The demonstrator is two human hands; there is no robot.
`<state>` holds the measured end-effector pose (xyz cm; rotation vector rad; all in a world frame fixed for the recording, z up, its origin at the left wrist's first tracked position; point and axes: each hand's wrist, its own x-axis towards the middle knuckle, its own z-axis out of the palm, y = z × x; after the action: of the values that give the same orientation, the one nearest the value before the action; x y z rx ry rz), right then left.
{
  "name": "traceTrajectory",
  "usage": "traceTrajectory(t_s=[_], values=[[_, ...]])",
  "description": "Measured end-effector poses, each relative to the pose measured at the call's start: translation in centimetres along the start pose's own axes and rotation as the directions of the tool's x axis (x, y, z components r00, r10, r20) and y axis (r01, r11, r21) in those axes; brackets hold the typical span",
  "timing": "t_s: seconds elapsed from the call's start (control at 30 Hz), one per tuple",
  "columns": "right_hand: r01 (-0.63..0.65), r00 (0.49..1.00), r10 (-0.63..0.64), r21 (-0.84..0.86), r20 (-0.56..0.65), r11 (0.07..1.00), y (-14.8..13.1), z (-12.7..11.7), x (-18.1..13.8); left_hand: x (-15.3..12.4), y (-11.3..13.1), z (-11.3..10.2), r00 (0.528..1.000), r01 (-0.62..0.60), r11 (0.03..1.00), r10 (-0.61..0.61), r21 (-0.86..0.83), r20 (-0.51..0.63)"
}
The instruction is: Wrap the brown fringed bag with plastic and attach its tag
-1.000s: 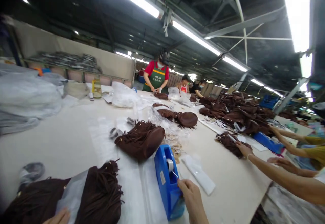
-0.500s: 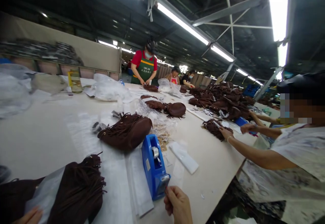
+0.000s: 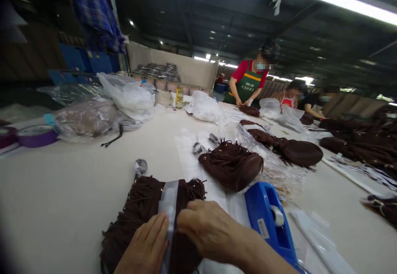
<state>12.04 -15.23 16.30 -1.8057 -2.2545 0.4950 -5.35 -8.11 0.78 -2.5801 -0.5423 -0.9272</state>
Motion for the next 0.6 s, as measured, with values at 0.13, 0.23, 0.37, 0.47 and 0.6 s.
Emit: traceTrajectory(t_s=[0.13,0.23,0.37,0.47,0.6], values=[[0.288,0.936,-0.201,-0.297,0.29,0.91,1.9,1.1,7.8,-0.6,0.3,1.0,0.999,0.004,1.0,-0.004,0.004,-0.054],[0.383,0.867,-0.206,-0.342,0.453,0.858,2.4,2.4,10.6,-0.8,0.7,2.1,0.987,0.095,0.995,-0.097,-0.025,-0.128],[0.306,0.838,-0.055,-0.384,0.543,0.871,1.8,2.8,12.6,-0.8,1.5,3.0,0.975,0.152,0.986,-0.16,-0.067,-0.154],[0.172,0.82,0.072,-0.365,0.568,0.915,1.6,2.5,14.0,-0.9,1.7,3.2,0.977,0.148,0.987,-0.156,-0.067,-0.147],[-0.07,0.781,0.154,-0.16,0.605,0.985,2.5,2.2,14.7,-0.6,1.4,3.0,0.975,0.144,0.989,-0.149,-0.042,-0.167]])
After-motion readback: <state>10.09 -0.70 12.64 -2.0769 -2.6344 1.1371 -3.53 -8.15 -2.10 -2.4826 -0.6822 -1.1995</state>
